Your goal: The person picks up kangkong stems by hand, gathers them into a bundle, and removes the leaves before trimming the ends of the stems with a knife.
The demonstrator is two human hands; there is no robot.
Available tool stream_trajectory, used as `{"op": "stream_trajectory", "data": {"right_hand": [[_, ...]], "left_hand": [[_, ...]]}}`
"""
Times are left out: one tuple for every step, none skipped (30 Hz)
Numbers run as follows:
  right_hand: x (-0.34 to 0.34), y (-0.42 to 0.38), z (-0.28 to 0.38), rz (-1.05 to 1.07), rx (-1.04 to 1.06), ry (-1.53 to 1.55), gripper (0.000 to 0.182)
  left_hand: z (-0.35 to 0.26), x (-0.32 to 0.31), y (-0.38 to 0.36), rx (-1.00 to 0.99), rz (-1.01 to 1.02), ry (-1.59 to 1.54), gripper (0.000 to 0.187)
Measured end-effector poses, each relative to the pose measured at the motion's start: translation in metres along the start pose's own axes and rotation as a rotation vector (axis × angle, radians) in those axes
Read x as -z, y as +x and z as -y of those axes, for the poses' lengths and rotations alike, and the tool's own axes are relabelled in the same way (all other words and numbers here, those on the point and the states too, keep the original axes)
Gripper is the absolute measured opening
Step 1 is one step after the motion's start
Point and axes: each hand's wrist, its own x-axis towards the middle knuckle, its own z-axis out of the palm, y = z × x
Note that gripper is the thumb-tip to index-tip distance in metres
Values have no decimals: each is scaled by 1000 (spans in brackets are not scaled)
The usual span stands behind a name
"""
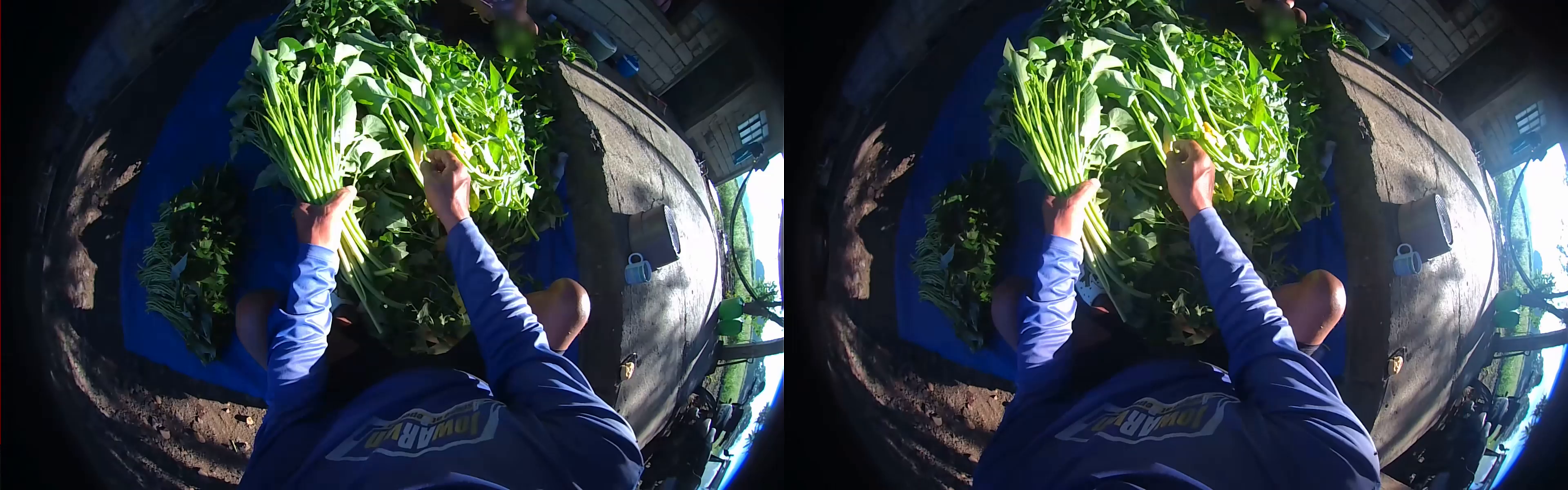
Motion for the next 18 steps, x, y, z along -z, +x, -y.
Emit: {"op": "stream_trajectory", "data": {"right_hand": [[0,15,-2,-17,24,-34,28],[-19,35,-20,-65,80,-108,29],[-26,42,-12,-115,132,-183,30],[-14,49,-7,52,164,-283,30],[-14,56,-6,41,222,-362,26],[-9,61,-1,71,212,-367,24],[-4,66,4,104,210,-373,22],[-1,67,8,81,206,-358,20],[-11,82,-14,53,188,-309,24],[-6,86,-16,88,198,-293,23],[0,85,-21,120,197,-278,22],[4,88,-15,297,-18,-22,28],[10,90,-4,416,-270,200,33],[8,94,-7,416,-172,87,31],[8,96,-3,414,-74,-25,31],[4,92,-1,367,-3,-202,32],[-1,86,1,316,68,-380,34],[-2,77,9,300,132,-532,36]], "left_hand": [[13,4,6,-20,6,-148,21],[9,4,10,-29,-17,-114,21],[5,6,12,-37,-39,-78,21],[6,7,15,-90,-33,-54,24],[7,7,17,-143,-28,-30,26],[-12,5,12,-84,-41,-48,27],[-24,5,11,-27,-61,-68,28],[5,7,19,12,-85,-266,34],[-3,8,18,-5,-80,-162,38],[-14,8,18,-22,-76,-58,41],[-24,6,12,20,-77,-125,43],[-22,5,9,34,-78,-123,43],[-20,5,12,39,-85,-124,43],[-19,5,14,40,-97,-125,44],[-20,3,15,34,-100,-173,45],[-13,3,17,42,-133,-154,45],[-7,1,18,50,-165,-137,45],[-10,0,18,45,-156,-149,45]]}}
